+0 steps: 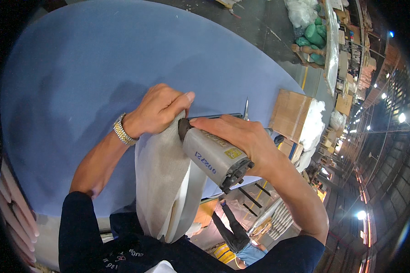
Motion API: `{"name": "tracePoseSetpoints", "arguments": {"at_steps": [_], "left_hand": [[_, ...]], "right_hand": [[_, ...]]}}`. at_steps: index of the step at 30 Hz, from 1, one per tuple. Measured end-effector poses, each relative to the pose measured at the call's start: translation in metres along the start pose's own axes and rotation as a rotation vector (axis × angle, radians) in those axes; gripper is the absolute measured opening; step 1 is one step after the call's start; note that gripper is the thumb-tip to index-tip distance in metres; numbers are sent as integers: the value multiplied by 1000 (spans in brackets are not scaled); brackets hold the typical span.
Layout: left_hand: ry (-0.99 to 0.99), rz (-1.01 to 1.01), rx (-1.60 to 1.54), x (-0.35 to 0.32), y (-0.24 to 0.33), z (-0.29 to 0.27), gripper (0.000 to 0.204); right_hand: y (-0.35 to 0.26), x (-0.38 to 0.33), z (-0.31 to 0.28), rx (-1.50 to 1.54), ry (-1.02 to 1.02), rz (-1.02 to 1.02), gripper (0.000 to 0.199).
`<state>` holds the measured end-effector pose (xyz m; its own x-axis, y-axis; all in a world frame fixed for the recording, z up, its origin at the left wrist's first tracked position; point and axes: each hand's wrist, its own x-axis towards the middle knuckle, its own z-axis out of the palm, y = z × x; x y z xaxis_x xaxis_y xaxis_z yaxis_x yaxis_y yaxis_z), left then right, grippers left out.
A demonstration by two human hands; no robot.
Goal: The person assembles a cushion by inserting a foam insert into a fabric cover, folding the edges, and securing them with a staple gun. They then trim excess fabric with scissors and place the finished cushion on a stack.
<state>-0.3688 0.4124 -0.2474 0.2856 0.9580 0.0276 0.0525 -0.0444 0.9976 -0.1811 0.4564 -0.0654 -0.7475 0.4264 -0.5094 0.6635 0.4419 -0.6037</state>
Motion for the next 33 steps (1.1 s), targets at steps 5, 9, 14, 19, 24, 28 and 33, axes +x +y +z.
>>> {"name": "tracePoseSetpoints", "arguments": {"at_steps": [5,9,14,19,24,28,33], "left_hand": [[29,18,-8,-1,-1,0,57],[63,27,-13,-2,0,1,59],[-36,-259,-145,-4,-7,-6,57],[361,-577,-284,-30,-55,6,60],[525,-339,-211,-29,54,-14,60],[334,45,-223,-25,181,-27,65],[189,491,89,-82,283,1,62]], "right_hand": [[-3,-1,3,-55,36,12,73],[-4,-3,4,-74,56,15,72],[5,-17,22,-27,211,-90,78],[-15,-77,61,-8,462,-98,85],[47,-147,128,235,678,281,72],[102,-170,213,133,833,362,64],[111,-156,214,145,726,109,58]]}}
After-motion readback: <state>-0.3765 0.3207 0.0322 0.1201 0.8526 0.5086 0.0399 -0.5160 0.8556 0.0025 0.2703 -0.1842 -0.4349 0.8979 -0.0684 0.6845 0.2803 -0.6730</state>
